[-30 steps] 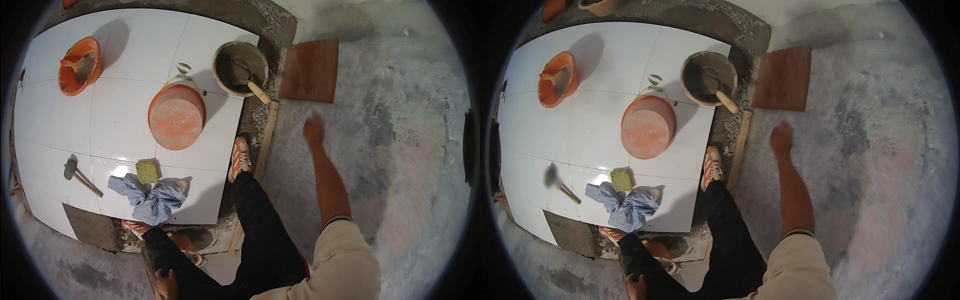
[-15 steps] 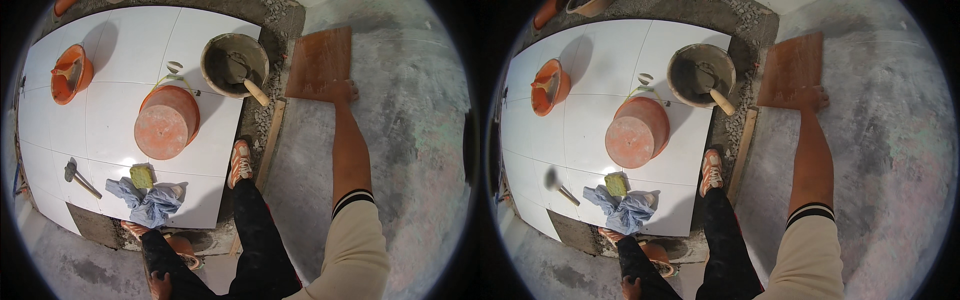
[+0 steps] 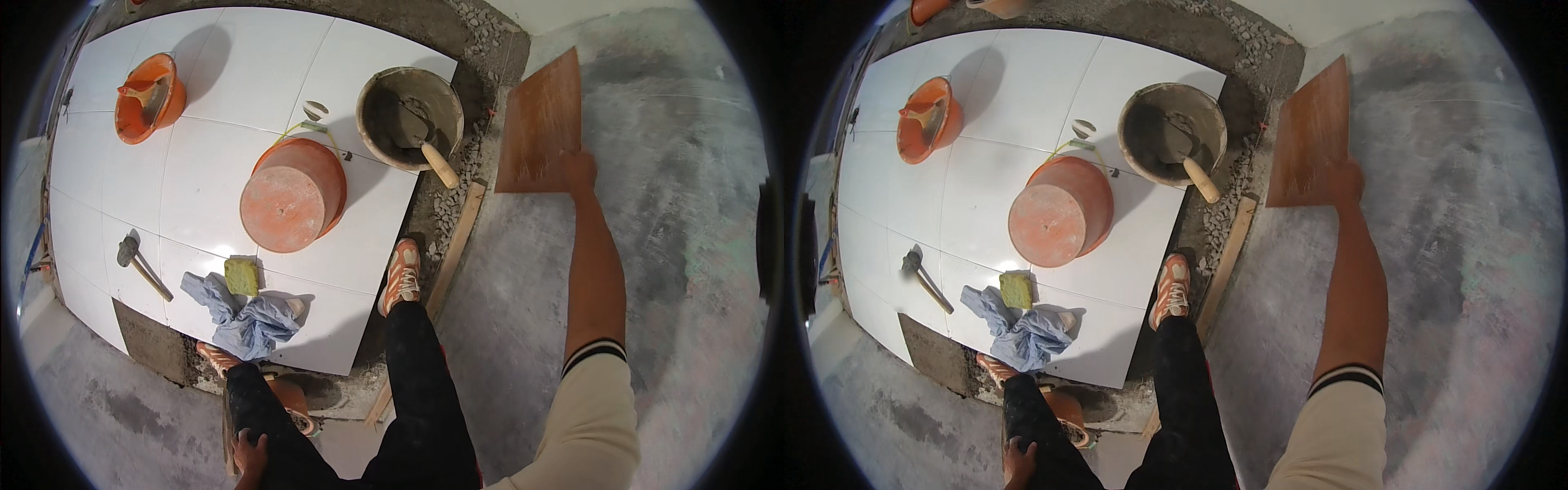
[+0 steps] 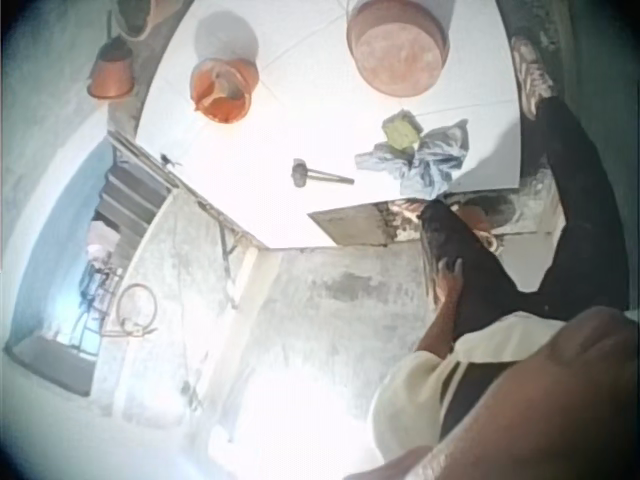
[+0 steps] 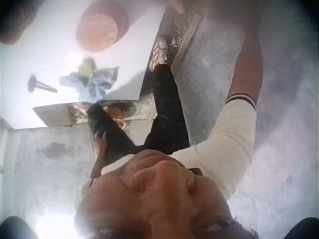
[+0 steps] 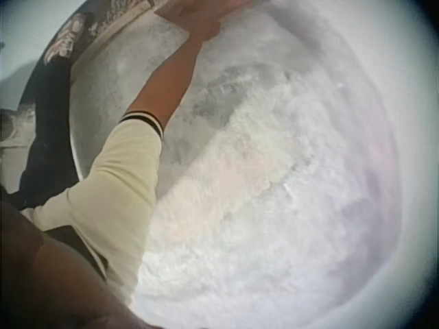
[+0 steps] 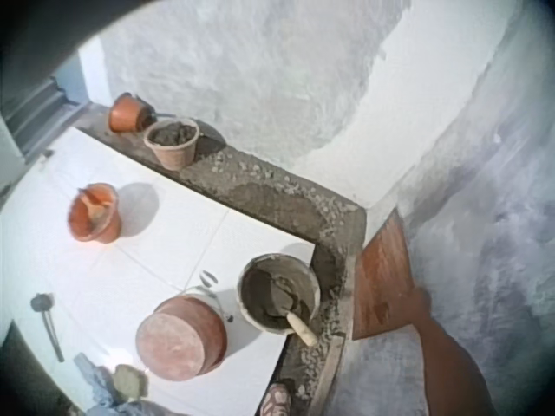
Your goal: The person scoops cement from a bucket and spreads it onto the floor using a trowel. They smooth the surface with a straight edge and then apply cement to the back of a tile.
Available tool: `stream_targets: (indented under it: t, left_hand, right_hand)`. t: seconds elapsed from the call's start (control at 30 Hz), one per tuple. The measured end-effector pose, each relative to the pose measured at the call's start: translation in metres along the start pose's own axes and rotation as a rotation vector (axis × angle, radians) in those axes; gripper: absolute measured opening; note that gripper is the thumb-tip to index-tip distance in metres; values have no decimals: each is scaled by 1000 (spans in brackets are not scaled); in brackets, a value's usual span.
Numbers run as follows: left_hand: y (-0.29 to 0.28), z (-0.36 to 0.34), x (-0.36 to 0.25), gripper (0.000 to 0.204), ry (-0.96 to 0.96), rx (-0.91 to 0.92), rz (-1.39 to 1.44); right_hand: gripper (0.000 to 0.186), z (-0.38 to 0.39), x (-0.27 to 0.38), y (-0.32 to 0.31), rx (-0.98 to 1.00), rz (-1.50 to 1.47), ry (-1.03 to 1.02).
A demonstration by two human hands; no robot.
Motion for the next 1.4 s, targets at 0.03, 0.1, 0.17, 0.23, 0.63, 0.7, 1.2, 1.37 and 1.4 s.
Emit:
stream_targets:
  t: [0.03, 0.1, 0.17, 0.23, 0.63, 0.7, 1.2, 1.37, 1.4]
  left_hand:
    - [-2, 3, -7, 65, -7, 21, 36]
    - [5, -1, -6, 66, 16, -13, 30]
    - [25, -4, 23, 65, -6, -134, -66]
    - [-23, 17, -61, 65, 532, -336, -124]
    - [104, 11, -364, 65, 774, 667, 1056]
    - [76, 19, -364, 67, 817, 668, 1485]
    - [-43, -100, -233, 51, 129, 128, 1832]
    - [-70, -161, -265, 79, 157, 64, 1759]
    - [-88, -161, -287, 82, 183, 59, 1773]
  right_hand:
    - [52, 12, 5, -16, 42, 10, 7]
    - [53, 38, -6, -47, 27, 65, -74]
    - [63, 96, -16, -71, -7, 60, -170]
    - [71, 165, -44, -131, -26, -21, -152]
    - [62, 485, 109, -277, 393, 48, -303]
    - [73, 486, 130, -257, 559, 47, -222]
    - [52, 447, 115, 21, 801, -437, -136]
    - [48, 391, 141, 124, 819, -709, -112]
    - [46, 369, 142, 143, 780, -745, -134]
Point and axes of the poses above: each hand's wrist, its own z-axis away from the middle knuckle, its own y-axis out of the palm, x = y × z, the point moved 6 cm from there along -z, towards the middle knuckle, and after that the axes turned 2 degrees about x, right-handed, at the moved point
